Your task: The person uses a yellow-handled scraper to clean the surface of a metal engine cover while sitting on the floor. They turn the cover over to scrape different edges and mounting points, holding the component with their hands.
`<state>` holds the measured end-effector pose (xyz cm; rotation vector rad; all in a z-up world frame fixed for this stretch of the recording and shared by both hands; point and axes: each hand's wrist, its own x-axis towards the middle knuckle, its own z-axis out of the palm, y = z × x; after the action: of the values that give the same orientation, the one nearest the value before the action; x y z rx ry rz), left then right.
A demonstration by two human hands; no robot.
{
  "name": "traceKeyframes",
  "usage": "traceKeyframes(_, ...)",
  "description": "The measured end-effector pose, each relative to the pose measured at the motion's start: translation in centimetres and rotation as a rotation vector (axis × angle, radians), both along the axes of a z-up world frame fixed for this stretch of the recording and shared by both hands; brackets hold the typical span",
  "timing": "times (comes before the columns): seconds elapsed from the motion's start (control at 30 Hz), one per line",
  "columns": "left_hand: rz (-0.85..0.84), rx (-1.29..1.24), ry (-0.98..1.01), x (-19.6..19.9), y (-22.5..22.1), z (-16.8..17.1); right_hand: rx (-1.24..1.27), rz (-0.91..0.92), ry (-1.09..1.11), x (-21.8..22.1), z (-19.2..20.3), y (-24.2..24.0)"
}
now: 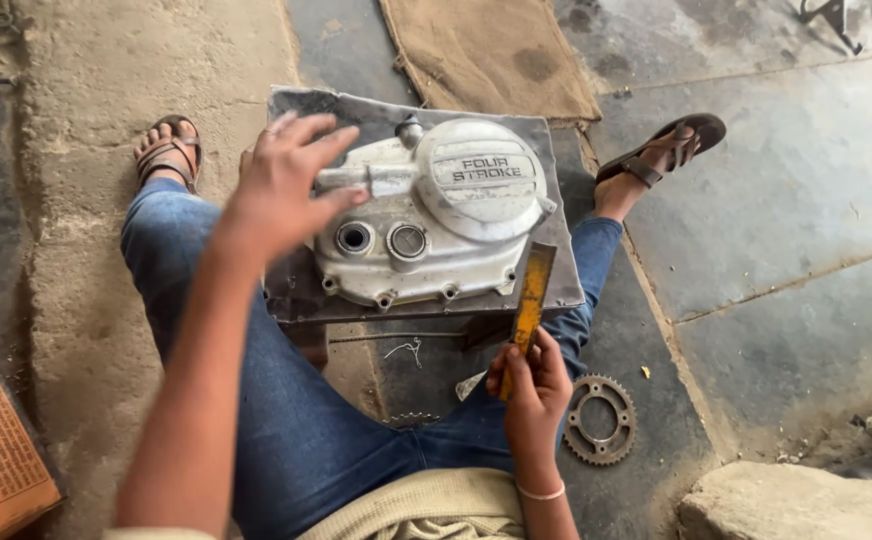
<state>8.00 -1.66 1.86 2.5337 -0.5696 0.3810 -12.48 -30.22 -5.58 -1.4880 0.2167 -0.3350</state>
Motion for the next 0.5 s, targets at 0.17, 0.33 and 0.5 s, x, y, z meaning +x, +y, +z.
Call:
traceKeyframes(0.17,0.052,-0.013,-0.192,-6.7,-4.6,-2.1,-0.022,-0.014,-0.004,-0.7,-0.3,-0.4)
traceKeyframes(0.33,-0.036,0.138,-0.055,-8.6,-7.1,-0.8,-0.028,-0.02,-0.015,-0.8,0.2,0.4)
traceKeyframes(0.5,-0.051,0.122,-0.051,-8.8,-6.5,-0.6,-0.116,-0.016,0.014,-1.3,1.2,-0.3)
